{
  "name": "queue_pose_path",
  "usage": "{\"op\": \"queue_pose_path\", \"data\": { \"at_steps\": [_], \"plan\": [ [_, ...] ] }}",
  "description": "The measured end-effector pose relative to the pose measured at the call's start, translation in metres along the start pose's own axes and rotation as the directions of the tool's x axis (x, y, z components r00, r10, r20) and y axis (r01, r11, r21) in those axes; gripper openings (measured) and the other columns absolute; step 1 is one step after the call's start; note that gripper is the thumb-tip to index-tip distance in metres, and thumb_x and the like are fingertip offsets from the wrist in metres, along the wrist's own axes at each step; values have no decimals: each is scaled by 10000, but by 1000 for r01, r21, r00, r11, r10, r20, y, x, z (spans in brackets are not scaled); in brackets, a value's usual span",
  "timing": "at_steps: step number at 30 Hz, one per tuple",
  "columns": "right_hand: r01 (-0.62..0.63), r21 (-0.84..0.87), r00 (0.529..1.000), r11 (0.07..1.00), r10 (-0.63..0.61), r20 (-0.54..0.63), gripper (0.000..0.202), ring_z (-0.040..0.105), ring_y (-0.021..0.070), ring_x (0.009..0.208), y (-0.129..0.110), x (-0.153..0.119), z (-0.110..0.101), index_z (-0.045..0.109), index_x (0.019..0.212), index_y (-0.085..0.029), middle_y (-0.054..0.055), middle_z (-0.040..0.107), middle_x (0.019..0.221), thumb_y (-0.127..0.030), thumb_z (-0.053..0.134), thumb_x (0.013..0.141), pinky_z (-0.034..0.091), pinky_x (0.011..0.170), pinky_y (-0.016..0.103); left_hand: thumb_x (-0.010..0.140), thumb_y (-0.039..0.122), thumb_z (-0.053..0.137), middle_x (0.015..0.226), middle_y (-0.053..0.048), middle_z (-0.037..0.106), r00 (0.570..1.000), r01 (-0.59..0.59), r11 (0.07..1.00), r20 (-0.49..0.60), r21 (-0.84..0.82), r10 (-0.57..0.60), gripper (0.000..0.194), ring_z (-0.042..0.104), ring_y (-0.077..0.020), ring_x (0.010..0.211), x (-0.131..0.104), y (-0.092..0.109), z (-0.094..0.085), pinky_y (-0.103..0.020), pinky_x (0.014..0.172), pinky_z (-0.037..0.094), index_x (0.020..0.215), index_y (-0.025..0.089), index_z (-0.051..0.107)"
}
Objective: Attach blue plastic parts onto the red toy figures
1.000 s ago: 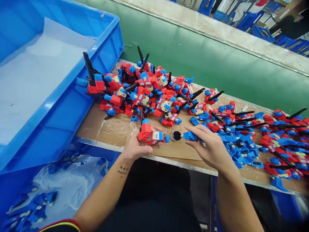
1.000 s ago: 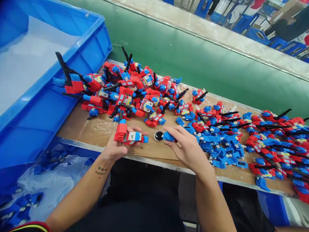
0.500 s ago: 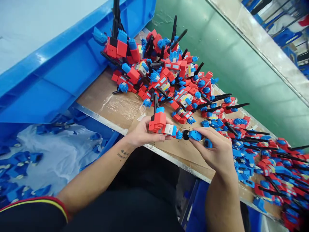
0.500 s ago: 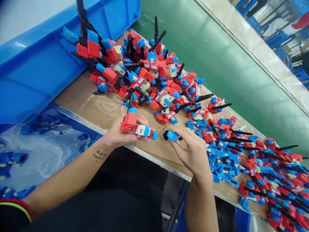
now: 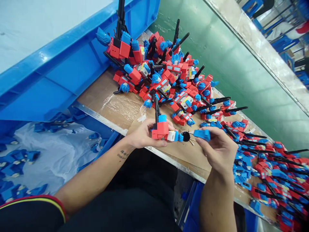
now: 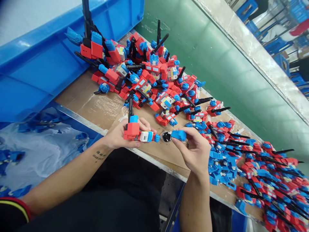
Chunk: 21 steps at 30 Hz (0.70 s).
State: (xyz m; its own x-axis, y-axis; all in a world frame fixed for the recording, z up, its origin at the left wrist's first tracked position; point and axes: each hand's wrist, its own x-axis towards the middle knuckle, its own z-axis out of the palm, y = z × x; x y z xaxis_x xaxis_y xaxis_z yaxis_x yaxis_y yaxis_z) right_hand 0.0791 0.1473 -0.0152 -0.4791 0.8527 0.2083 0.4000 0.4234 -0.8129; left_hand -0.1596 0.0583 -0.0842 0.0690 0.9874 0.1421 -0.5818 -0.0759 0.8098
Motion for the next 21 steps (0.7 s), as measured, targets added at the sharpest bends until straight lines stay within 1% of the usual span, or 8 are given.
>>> {"op": "queue_pose_path", "data": {
  "at_steps": [3, 5, 7, 9, 13, 15, 18, 21],
  "plan": [
    [-22, 227, 972, 974, 74, -223, 268, 674, 207, 819, -7, -12, 5, 663, 1019, -244, 49, 661, 932, -308, 803, 801, 576, 705, 338, 683, 142, 868, 1046, -76, 696, 1000, -5, 1000, 21, -12, 5, 373, 715, -239, 884, -1, -1, 1, -359, 758, 628, 1029, 218, 751],
    [-21, 337, 953, 941, 121, -278, 280, 686, 246, 881, -17, -20, 15, 627, 1051, -258, 61, 633, 937, -378, 752, 831, 592, 760, 397, 664, 144, 889, 994, -71, 709, 998, -59, 998, 17, 35, 59, 391, 716, -222, 839, -1, -1, 5, -318, 718, 620, 1026, 212, 756],
    [-34, 379, 943, 925, 156, -295, 301, 698, 281, 937, -31, -27, 28, 590, 1132, -269, 74, 629, 939, -391, 682, 873, 599, 827, 466, 639, 126, 905, 1009, -73, 712, 986, -164, 979, -18, 119, 168, 425, 716, -225, 895, -2, -3, 14, -309, 778, 616, 1029, 212, 761],
    [-56, 396, 938, 916, 185, -293, 304, 710, 300, 984, -44, -33, 40, 558, 1202, -269, 89, 650, 958, -354, 615, 915, 587, 905, 525, 634, 99, 905, 1065, -73, 700, 956, -269, 944, -61, 192, 286, 459, 707, -234, 987, -4, -5, 26, -333, 885, 605, 1050, 228, 758],
    [-73, 453, 935, 889, 219, -279, 257, 708, 335, 1084, -56, -40, 55, 557, 1195, -259, 104, 690, 996, -326, 589, 949, 575, 951, 580, 669, 69, 883, 1133, -57, 653, 901, -371, 880, -117, 296, 419, 499, 689, -249, 1085, -7, -13, 42, -367, 950, 598, 1102, 260, 724],
    [-65, 506, 937, 860, 226, -265, 263, 713, 338, 1087, -56, -43, 57, 582, 1186, -253, 82, 699, 979, -321, 634, 937, 589, 934, 569, 677, 85, 888, 1124, -53, 648, 873, -414, 837, -104, 358, 476, 496, 692, -238, 1079, -7, -15, 44, -359, 946, 602, 1109, 249, 710],
    [-46, 592, 943, 805, 231, -241, 290, 734, 310, 1048, -54, -45, 59, 639, 1176, -251, 40, 707, 981, -262, 718, 897, 616, 905, 491, 676, 122, 905, 1112, -56, 651, 841, -467, 770, -52, 434, 539, 474, 702, -214, 1035, -6, -15, 43, -336, 931, 606, 1093, 213, 699],
    [-29, 550, 940, 835, 209, -268, 300, 754, 283, 994, -57, -48, 55, 671, 1166, -253, 36, 724, 1014, -211, 746, 879, 645, 846, 415, 742, 169, 872, 1108, -65, 647, 822, -488, 719, -16, 495, 569, 398, 707, -211, 1012, -7, -10, 45, -340, 914, 616, 1094, 202, 689]
  ]
}}
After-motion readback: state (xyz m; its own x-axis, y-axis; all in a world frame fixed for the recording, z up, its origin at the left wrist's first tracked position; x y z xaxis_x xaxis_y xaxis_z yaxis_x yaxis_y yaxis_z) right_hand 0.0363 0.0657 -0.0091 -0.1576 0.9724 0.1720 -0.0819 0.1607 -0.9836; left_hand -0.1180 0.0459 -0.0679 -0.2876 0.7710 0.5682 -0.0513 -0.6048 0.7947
